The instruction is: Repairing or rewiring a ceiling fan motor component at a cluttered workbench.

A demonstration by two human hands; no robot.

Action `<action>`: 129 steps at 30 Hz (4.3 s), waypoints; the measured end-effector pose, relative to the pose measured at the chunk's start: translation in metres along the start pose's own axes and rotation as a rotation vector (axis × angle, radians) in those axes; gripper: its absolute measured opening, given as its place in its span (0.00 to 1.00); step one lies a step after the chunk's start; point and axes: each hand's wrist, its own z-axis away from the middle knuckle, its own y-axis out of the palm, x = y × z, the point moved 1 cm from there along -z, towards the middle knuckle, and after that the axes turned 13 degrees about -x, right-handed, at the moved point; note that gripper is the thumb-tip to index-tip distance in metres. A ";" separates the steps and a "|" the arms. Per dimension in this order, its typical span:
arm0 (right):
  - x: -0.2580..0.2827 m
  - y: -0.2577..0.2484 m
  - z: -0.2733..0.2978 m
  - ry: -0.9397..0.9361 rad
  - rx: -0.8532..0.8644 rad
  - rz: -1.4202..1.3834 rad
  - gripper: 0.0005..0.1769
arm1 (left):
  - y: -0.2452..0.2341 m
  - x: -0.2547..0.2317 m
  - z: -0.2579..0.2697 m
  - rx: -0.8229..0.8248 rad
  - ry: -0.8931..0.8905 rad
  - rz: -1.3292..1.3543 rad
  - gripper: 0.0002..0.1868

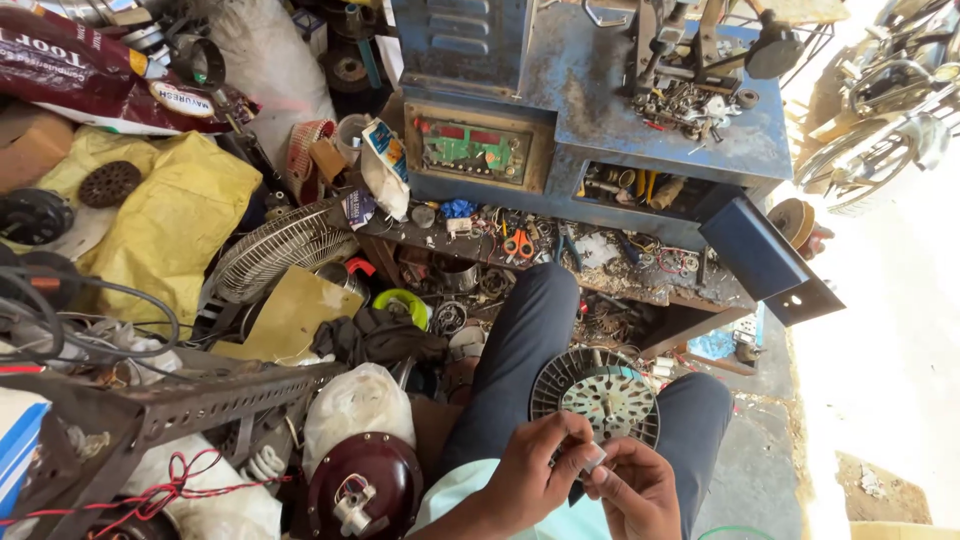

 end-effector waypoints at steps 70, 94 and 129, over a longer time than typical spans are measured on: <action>-0.018 0.005 -0.005 -0.522 0.126 0.649 0.07 | -0.015 0.046 0.025 0.137 -0.328 0.117 0.09; 0.011 0.025 -0.005 -0.722 0.207 0.866 0.16 | -0.015 0.104 0.044 0.279 -0.756 0.506 0.02; 0.006 0.010 -0.014 -0.510 -0.201 0.475 0.12 | 0.004 0.067 -0.018 0.247 0.185 -0.354 0.11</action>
